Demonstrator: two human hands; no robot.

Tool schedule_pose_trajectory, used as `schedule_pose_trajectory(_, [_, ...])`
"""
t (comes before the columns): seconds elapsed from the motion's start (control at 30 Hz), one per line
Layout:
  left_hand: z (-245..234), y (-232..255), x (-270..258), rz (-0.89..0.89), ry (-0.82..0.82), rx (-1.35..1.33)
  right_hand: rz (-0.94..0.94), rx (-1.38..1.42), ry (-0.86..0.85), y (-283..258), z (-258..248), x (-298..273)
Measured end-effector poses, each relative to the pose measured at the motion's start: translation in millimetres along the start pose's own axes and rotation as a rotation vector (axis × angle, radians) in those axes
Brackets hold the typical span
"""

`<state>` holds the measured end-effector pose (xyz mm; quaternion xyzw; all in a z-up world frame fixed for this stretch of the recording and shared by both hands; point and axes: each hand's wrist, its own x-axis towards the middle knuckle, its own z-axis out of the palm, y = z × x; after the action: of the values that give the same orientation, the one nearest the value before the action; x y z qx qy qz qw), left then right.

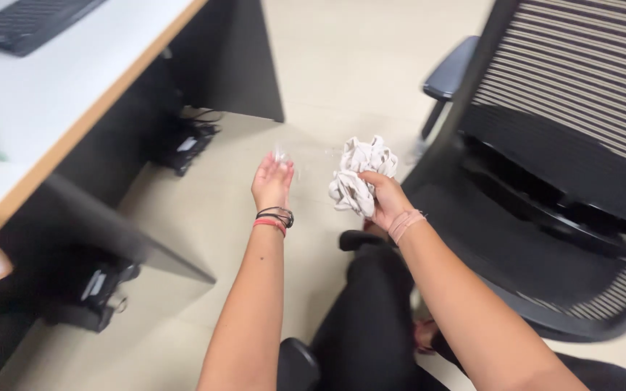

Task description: Cleaning a keyboard, a pillow, and various parts of an office chair using a cloth.

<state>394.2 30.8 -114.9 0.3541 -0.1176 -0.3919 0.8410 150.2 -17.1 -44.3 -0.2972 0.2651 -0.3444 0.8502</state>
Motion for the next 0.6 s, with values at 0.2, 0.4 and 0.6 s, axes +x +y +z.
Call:
schedule_pose_trajectory(0.2, [-47, 69, -28, 0.197, 0.342, 0.768, 0.013, -0.093, -0.001, 35, 60, 2])
schedule_pose_trajectory(0.4, [-29, 91, -74, 0.044, 0.386, 0.812, 0.102, -0.035, 0.056, 48, 9, 20])
schedule_pose_trajectory(0.6, [-24, 56, -67, 0.426, 0.031, 0.825, 0.03, 0.043, 0.121, 14, -23, 2])
